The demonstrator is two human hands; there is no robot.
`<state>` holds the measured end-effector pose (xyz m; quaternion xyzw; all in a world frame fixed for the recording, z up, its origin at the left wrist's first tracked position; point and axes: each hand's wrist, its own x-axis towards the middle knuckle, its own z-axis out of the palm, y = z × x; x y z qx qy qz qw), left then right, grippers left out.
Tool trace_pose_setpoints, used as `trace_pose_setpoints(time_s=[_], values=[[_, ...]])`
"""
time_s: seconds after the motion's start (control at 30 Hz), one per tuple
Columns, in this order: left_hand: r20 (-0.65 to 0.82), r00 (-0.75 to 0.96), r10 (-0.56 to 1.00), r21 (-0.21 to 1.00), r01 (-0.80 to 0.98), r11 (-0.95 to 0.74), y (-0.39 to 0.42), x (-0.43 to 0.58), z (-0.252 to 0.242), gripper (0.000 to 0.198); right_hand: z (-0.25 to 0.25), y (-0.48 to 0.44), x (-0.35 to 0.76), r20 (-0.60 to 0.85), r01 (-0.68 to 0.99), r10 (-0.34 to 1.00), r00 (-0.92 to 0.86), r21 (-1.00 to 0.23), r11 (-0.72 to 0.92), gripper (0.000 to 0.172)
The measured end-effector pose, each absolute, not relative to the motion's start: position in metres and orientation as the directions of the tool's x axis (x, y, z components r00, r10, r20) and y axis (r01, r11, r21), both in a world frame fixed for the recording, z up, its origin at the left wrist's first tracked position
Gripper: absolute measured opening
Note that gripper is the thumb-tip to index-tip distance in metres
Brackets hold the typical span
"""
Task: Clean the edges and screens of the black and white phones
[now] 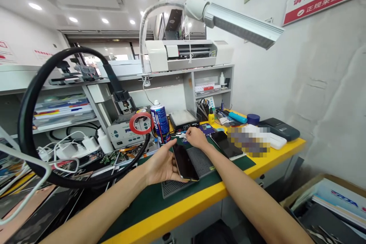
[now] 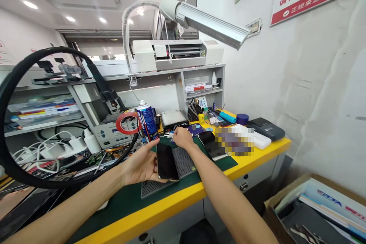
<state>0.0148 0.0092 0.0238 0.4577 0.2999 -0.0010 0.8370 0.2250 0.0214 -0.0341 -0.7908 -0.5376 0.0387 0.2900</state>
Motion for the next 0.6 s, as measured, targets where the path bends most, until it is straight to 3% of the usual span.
trace_pose_setpoints(time_s=[0.1, 0.2, 0.3, 0.4, 0.5, 0.6], values=[[-0.544, 0.785, 0.296, 0.807, 0.393, 0.44, 0.01, 0.014, 0.029, 0.066, -0.036, 0.02, 0.226, 0.244, 0.826, 0.877, 0.414, -0.505, -0.25, 0.025], [-0.551, 0.717, 0.427, 0.827, 0.536, 0.168, 0.016, 0.009, 0.03, 0.073, -0.036, 0.019, 0.227, 0.248, 0.821, 0.879, 0.407, -0.52, -0.234, 0.027], [-0.498, 0.656, 0.568, 0.783, 0.621, -0.03, 0.02, 0.003, 0.029, 0.077, -0.033, 0.018, 0.226, 0.273, 0.816, 0.878, 0.394, -0.543, -0.198, 0.027], [-0.447, 0.624, 0.641, 0.747, 0.655, -0.117, 0.022, 0.0, 0.026, 0.083, -0.029, 0.014, 0.225, 0.309, 0.808, 0.873, 0.379, -0.569, -0.149, 0.026], [-0.329, 0.619, 0.713, 0.739, 0.639, -0.215, 0.025, -0.005, 0.023, 0.083, -0.025, 0.003, 0.224, 0.338, 0.801, 0.875, 0.347, -0.592, -0.089, 0.02], [-0.081, 0.626, 0.776, 0.735, 0.563, -0.377, 0.028, -0.014, 0.018, 0.072, -0.026, -0.015, 0.219, 0.345, 0.798, 0.894, 0.287, -0.602, -0.024, 0.026]])
